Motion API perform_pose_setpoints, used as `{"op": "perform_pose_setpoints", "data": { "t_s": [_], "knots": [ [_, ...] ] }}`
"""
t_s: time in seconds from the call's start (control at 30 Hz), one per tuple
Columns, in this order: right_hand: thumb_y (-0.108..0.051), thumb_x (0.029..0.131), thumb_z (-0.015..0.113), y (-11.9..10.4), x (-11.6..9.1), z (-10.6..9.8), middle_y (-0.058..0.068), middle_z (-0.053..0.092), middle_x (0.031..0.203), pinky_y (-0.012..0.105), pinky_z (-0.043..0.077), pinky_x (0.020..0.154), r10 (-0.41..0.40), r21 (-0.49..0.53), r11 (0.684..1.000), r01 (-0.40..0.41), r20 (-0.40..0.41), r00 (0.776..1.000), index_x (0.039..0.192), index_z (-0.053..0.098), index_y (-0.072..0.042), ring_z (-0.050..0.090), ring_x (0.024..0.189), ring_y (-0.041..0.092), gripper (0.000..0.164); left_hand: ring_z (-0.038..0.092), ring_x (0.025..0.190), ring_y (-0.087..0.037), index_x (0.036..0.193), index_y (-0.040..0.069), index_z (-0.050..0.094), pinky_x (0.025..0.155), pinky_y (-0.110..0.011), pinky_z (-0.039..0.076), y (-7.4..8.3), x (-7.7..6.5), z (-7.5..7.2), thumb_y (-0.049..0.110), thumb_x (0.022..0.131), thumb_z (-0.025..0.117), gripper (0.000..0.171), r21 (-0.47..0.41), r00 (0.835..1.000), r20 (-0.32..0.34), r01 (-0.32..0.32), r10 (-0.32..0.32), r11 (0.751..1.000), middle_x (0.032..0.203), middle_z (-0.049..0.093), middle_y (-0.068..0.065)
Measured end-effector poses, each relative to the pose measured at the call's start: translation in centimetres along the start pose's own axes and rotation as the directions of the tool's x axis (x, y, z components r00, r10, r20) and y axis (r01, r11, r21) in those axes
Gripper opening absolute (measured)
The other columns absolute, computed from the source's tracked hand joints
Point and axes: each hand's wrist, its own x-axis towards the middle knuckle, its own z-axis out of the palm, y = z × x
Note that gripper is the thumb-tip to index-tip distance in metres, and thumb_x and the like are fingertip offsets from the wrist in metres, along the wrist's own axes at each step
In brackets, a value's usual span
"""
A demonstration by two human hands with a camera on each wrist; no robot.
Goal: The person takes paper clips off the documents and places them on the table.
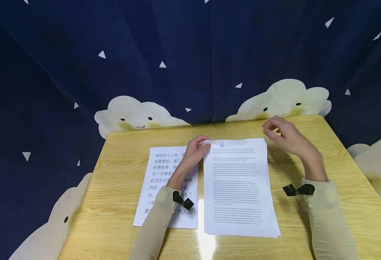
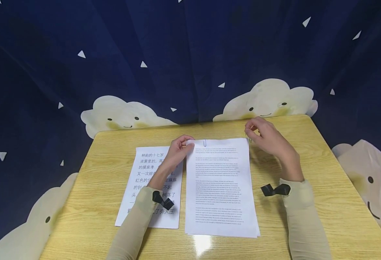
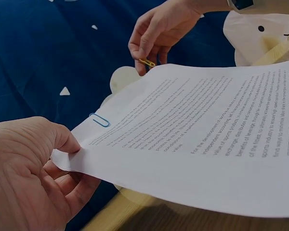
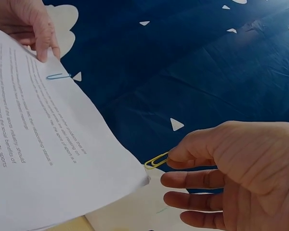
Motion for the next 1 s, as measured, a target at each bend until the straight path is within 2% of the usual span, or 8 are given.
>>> {"op": "perform_pose_setpoints", "data": {
  "t_s": [0.23, 0.5, 0.57, 0.63, 0.73, 0.83, 1.0],
  "knots": [
    [-0.018, 0.107, 0.059, 0.4, -0.1, -0.3, 0.014, 0.064, 0.113, 0.05, 0.044, 0.087, 0.025, 0.004, 1.0, -0.025, 0.025, 0.999, 0.111, 0.066, -0.004, 0.055, 0.108, 0.029, 0.016, 0.066, 0.067, -0.011, 0.118, 0.0, 0.067, 0.062, -0.024, 0.052, 0.0, 0.0, -0.2, 0.004, 0.103, 0.06, 0.017, 0.004, 1.0, 0.005, -0.007, 0.007, 1.0, 0.095, 0.073, -0.005],
    [-0.016, 0.108, 0.058, 1.2, -0.1, -0.6, 0.013, 0.064, 0.111, 0.037, 0.044, 0.085, 0.035, -0.025, 0.999, -0.034, 0.041, 0.999, 0.108, 0.066, -0.004, 0.057, 0.107, 0.028, 0.014, 0.068, 0.067, -0.012, 0.118, 0.001, 0.067, 0.062, -0.024, 0.053, -0.1, 0.1, -0.4, 0.004, 0.103, 0.06, 0.017, 0.012, 1.0, -0.014, -0.003, 0.003, 1.0, 0.097, 0.073, -0.008],
    [-0.016, 0.108, 0.058, 1.5, -0.1, -0.7, 0.015, 0.064, 0.112, 0.041, 0.044, 0.087, 0.045, -0.019, 0.999, -0.044, 0.051, 0.998, 0.107, 0.065, -0.003, 0.057, 0.109, 0.031, 0.015, 0.068, 0.068, -0.012, 0.118, 0.001, 0.067, 0.062, -0.024, 0.053, -0.2, 0.2, -0.5, 0.004, 0.103, 0.06, 0.017, 0.013, 1.0, -0.017, 0.0, 0.0, 1.0, 0.098, 0.074, -0.008],
    [-0.014, 0.108, 0.057, 1.7, -0.1, -0.7, 0.018, 0.062, 0.115, 0.05, 0.044, 0.093, 0.052, -0.011, 0.999, -0.051, 0.06, 0.997, 0.104, 0.063, -0.002, 0.055, 0.114, 0.036, 0.014, 0.068, 0.068, -0.012, 0.118, 0.002, 0.067, 0.062, -0.024, 0.053, -0.2, 0.2, -0.6, 0.005, 0.103, 0.06, 0.017, 0.016, 1.0, -0.018, 0.003, -0.003, 1.0, 0.099, 0.074, -0.009],
    [-0.011, 0.107, 0.057, 2.1, 0.0, -0.6, 0.023, 0.059, 0.122, 0.061, 0.036, 0.102, 0.058, -0.015, 0.998, -0.057, 0.063, 0.996, 0.102, 0.061, -0.001, 0.048, 0.122, 0.043, 0.012, 0.068, 0.068, -0.012, 0.118, 0.002, 0.067, 0.062, -0.024, 0.053, -0.2, 0.1, -0.7, 0.006, 0.103, 0.06, 0.016, 0.022, 1.0, -0.021, 0.007, -0.007, 1.0, 0.1, 0.074, -0.01],
    [-0.008, 0.106, 0.058, 2.8, 0.1, -0.4, 0.026, 0.055, 0.13, 0.064, 0.029, 0.106, 0.06, -0.047, 0.997, -0.057, 0.059, 0.996, 0.102, 0.061, -0.001, 0.041, 0.126, 0.047, 0.009, 0.068, 0.068, -0.011, 0.117, 0.002, 0.067, 0.062, -0.024, 0.052, -0.2, 0.1, -0.7, 0.006, 0.103, 0.06, 0.016, 0.025, 1.0, -0.026, 0.01, -0.009, 1.0, 0.098, 0.074, -0.008],
    [-0.008, 0.107, 0.058, 4.2, 0.2, 0.3, 0.03, 0.05, 0.135, 0.068, 0.025, 0.103, 0.062, -0.082, 0.995, -0.057, 0.061, 0.996, 0.1, 0.061, -0.002, 0.036, 0.125, 0.051, 0.01, 0.067, 0.069, -0.011, 0.118, 0.002, 0.067, 0.062, -0.023, 0.052, -0.2, 0.1, -0.7, 0.006, 0.103, 0.06, 0.017, 0.027, 0.999, -0.033, 0.011, -0.01, 1.0, 0.095, 0.072, -0.005]
  ]
}}
